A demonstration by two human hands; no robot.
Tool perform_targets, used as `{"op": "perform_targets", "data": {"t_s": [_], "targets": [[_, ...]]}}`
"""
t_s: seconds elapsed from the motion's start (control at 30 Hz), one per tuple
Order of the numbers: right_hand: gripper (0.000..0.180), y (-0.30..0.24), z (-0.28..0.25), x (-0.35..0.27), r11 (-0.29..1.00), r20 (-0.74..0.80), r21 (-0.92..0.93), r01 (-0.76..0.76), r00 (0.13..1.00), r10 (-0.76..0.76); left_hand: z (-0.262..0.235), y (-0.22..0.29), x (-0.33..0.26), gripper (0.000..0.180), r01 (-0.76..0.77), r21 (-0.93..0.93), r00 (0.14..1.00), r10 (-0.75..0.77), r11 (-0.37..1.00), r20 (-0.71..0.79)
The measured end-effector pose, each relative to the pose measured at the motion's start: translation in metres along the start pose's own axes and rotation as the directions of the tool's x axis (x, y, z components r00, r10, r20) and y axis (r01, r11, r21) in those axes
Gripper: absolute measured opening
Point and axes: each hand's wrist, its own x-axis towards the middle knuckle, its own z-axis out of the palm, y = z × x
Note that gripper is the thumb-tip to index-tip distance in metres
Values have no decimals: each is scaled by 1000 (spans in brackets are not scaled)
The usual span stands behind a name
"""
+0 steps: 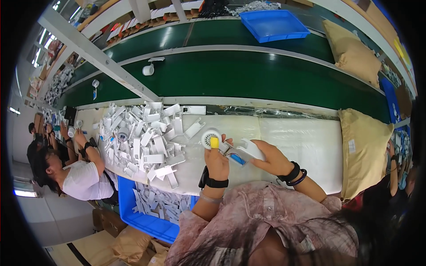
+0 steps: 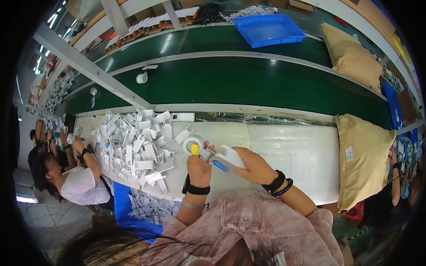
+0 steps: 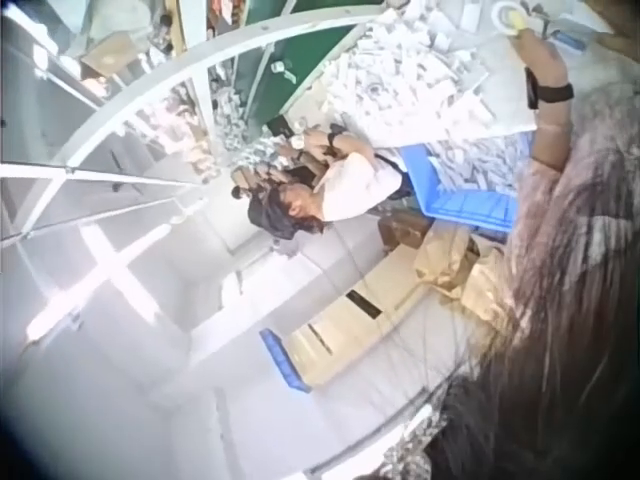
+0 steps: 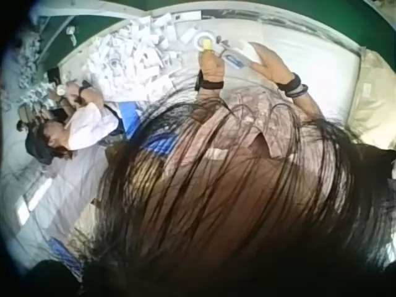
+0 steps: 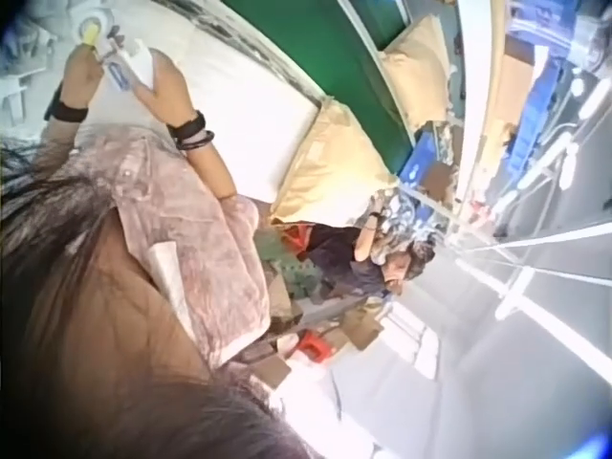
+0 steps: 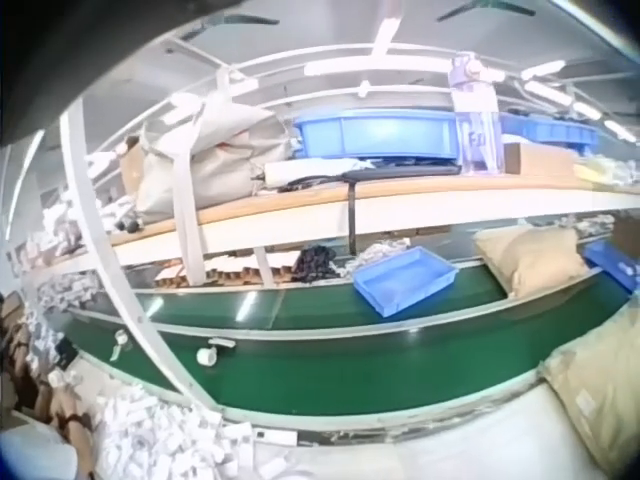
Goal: The person assembles a handheld fan by connecting a battery to a motor unit, fitting them into a white plastic housing, and snapping on a handle cover. The completed fan is then placed onto the conveyor belt before the person reaches for more components.
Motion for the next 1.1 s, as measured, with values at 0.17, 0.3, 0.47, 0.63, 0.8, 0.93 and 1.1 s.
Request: {"op": "perform_targets", "data": {"t_s": [0.17, 0.3, 0.47, 0.63, 0.8, 0.93, 1.1], "targets": [[59, -32, 14, -10, 948, -8, -128, -292, 956, 294, 10, -11, -13, 35, -17, -29, 999, 18, 999, 36], [62, -27, 34, -22, 963, -88, -175, -203, 978, 190, 21, -14, -22, 34, -19, -71, 999, 22, 997, 41], [66, -34, 37, -22, 966, -86, -140, -219, 974, 209, 22, -17, -26, 34, -8, -106, 998, 15, 994, 63], [65, -25, 40, -25, 968, -100, -159, -196, 978, 182, 26, -19, -31, 36, -42, -27, 992, 44, 999, 118], [65, -25, 38, -25, 968, -75, -122, -218, 975, 210, 28, -19, -34, 36, -55, -18, 991, 57, 998, 124], [72, -20, 41, -27, 960, -71, -136, -243, 969, 236, 26, -18, -35, 34, -27, -21, 988, 30, 999, 154], [79, -22, 42, -26, 956, -85, -116, -271, 961, 262, 28, -15, -38, 38, -84, 45, 973, 72, 995, 220]]}}
